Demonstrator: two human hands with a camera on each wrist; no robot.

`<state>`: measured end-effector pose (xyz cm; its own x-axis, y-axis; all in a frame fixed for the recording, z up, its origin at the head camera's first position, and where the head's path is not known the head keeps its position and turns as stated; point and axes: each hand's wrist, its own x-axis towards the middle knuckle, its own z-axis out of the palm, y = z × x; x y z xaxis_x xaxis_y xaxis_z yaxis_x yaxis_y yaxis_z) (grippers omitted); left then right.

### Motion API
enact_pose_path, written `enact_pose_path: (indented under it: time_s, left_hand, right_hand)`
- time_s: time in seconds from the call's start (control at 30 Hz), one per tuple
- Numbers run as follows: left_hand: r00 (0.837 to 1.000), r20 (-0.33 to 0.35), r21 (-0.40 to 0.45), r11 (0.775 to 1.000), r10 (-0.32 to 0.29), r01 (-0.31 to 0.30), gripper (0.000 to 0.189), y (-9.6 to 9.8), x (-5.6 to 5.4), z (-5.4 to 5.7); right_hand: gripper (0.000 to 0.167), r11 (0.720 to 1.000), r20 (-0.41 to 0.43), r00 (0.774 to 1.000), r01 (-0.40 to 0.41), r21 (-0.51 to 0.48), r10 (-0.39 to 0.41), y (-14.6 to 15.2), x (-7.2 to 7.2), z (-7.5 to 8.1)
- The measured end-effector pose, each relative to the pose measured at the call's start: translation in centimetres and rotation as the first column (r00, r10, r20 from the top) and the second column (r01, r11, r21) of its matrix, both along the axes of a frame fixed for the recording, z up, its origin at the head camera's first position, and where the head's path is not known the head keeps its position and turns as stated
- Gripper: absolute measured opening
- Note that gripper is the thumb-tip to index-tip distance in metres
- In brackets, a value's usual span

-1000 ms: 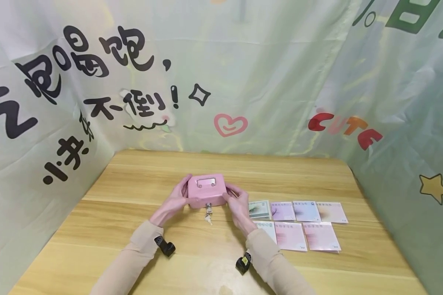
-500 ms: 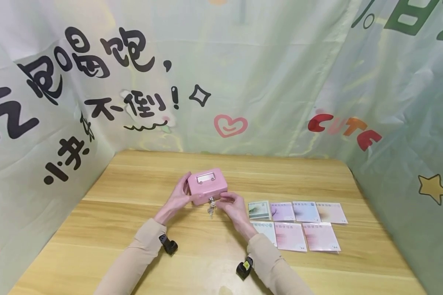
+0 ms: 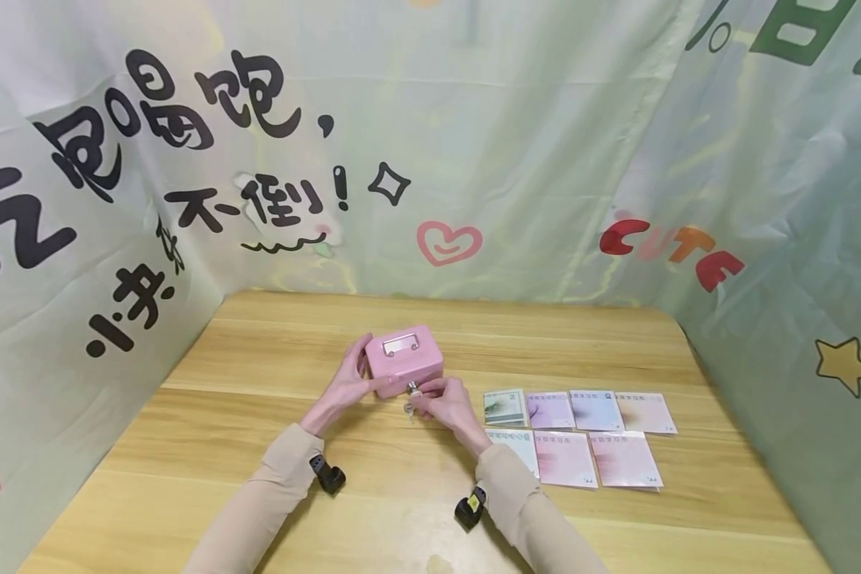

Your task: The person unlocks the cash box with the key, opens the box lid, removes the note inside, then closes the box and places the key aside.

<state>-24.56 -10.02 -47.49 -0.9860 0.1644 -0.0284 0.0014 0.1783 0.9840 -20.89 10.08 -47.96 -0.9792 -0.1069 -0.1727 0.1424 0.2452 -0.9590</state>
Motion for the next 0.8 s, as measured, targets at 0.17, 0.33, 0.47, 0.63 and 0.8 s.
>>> enact_pose_path:
  time_s: [0.17,0.33,0.47,0.63,0.8]
  left_hand:
    - [1.0,-0.005,-0.015,1.0,0.004,-0.004,0.108,0.04,-0.01,-0.12]
    - [1.0,-0.026,-0.023,1.0,0.006,-0.007,0.106,0.1,-0.13,-0.27]
    - [1.0,-0.024,-0.036,0.999,0.011,-0.012,0.107,0.09,-0.13,-0.23]
    - [1.0,-0.022,-0.039,0.999,0.012,-0.013,0.106,0.05,-0.04,-0.17]
    - [0.999,-0.03,-0.055,0.998,0.012,-0.014,0.106,0.09,-0.05,-0.19]
  right_hand:
    - [0.023,1.0,0.0,1.0,-0.003,-0.006,0.003,-0.09,-0.23,-0.08]
    - [0.019,1.0,0.016,1.0,0.023,0.013,-0.024,-0.37,-0.42,-0.07]
    - [0.016,0.998,0.024,0.998,0.052,0.04,-0.053,-0.58,-0.56,-0.18]
    - [0.011,0.99,-0.047,0.997,0.074,0.117,-0.068,-0.78,-0.63,-0.34]
    - [0.01,0.977,-0.171,0.984,0.092,0.194,-0.059,-0.93,-0.61,-0.58]
